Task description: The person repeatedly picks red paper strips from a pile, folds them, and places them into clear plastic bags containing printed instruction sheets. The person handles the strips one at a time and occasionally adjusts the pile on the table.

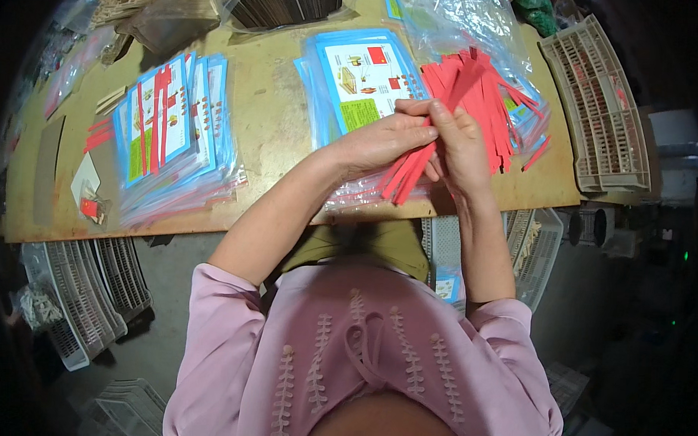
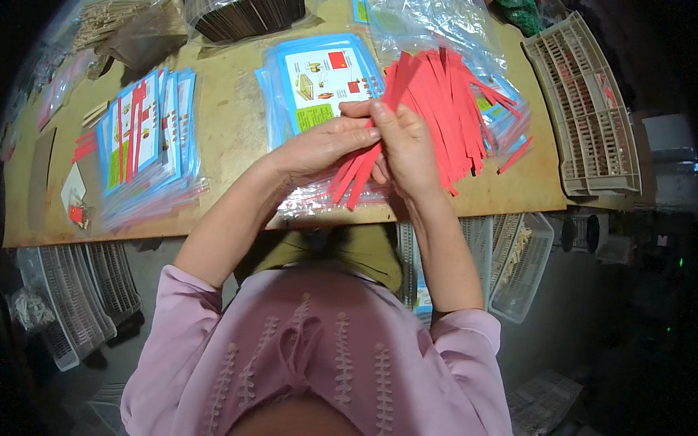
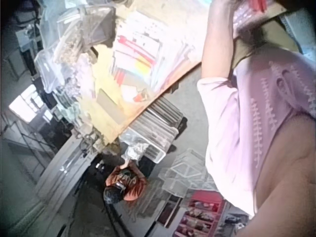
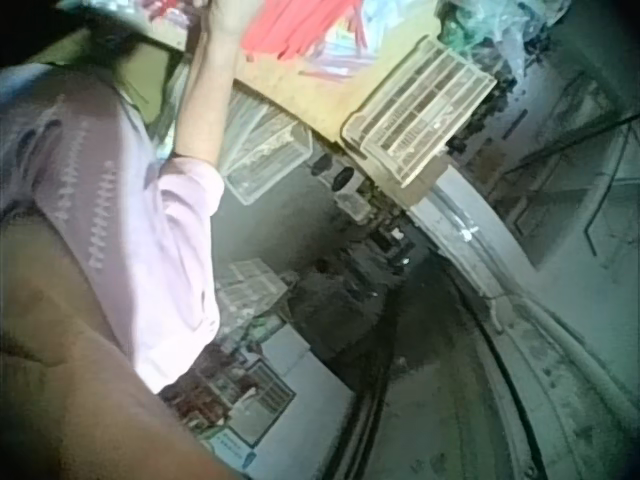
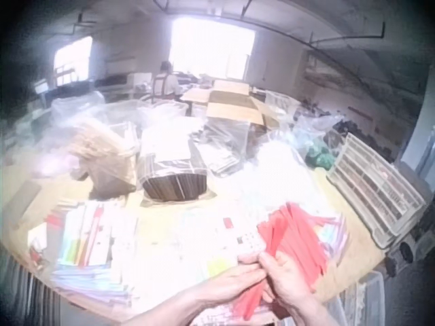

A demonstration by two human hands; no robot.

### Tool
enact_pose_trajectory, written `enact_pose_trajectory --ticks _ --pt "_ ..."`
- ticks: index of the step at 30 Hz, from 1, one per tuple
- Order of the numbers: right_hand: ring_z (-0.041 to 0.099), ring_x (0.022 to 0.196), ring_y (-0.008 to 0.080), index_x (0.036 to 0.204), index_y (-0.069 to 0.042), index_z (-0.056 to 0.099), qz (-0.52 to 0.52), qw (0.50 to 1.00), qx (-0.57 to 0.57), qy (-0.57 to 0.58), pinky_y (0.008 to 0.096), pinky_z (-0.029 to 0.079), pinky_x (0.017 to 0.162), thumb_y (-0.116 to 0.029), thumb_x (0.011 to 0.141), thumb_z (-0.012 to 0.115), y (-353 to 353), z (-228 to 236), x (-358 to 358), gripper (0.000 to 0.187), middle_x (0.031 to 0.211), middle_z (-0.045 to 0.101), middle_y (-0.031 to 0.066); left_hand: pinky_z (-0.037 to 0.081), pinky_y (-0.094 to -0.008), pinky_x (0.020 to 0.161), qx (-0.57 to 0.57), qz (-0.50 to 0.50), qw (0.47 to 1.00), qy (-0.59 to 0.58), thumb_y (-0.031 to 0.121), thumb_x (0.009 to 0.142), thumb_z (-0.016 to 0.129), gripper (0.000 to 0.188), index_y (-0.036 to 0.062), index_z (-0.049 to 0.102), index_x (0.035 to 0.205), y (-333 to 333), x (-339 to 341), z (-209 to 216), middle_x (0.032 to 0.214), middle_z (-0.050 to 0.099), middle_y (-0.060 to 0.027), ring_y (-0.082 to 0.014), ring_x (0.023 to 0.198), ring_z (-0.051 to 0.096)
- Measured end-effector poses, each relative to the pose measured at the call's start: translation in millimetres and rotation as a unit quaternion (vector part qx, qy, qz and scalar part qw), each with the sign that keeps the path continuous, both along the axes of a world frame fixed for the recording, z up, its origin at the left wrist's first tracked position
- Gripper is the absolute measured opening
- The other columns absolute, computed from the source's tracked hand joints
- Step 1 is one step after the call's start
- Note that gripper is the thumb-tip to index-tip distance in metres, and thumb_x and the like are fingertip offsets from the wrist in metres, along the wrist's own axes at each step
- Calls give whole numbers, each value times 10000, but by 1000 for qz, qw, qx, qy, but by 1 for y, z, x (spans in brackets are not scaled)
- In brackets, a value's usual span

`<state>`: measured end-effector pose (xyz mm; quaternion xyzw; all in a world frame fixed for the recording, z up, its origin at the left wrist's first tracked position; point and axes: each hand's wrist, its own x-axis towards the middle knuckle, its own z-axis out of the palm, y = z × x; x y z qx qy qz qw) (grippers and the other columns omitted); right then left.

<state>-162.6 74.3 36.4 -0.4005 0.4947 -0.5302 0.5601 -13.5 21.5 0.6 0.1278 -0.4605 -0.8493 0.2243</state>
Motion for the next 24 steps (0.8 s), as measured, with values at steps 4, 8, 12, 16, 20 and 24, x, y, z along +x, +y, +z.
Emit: enact_pose_trajectory --ticks 4,8,12,16,20,24 --pt "603 645 145 1092 34 615 -170 981 -6 -95 304 554 692 -259 1048 436 11 18 -11 347 819 647 82 516 -252 796 -154 131 977 -65 250 994 561 273 9 673 931 -17 15 7 895 675 -36 -95 884 630" --pt "418 512 83 1162 33 563 -61 993 -26 -99 287 497 632 -215 1044 436 45 1 -65 302 629 416 -13 517 -334 728 -396 289 852 -186 162 832 709 169 5 658 863 -1 33 -2 849 663 -121 -246 803 650" --pt "351 461 53 1192 37 545 -43 992 40 -114 242 364 493 -197 1050 418 75 -10 -64 302 604 375 -22 478 -420 814 -541 282 735 -296 180 785 742 217 19 618 863 30 37 -6 880 617 -146 -336 913 592" --pt "360 437 65 1201 50 530 -20 988 49 -147 219 314 423 -178 1049 412 82 -18 -54 298 606 440 2 482 -435 730 -524 278 738 -322 140 816 698 141 24 619 808 28 37 -19 819 614 -145 -337 831 605" --pt "410 442 72 1203 62 529 -27 996 43 -79 216 345 424 -184 1047 419 80 -21 -36 312 637 537 32 489 -435 695 -471 301 761 -330 164 843 678 147 29 629 813 26 38 -19 816 623 -141 -336 800 618" --pt "392 418 69 1213 55 530 -22 994 75 -71 215 344 437 -191 1048 421 70 -24 -8 316 600 510 16 487 -435 686 -454 321 768 -316 147 868 654 132 24 628 831 26 40 -21 813 615 -151 -346 788 611"
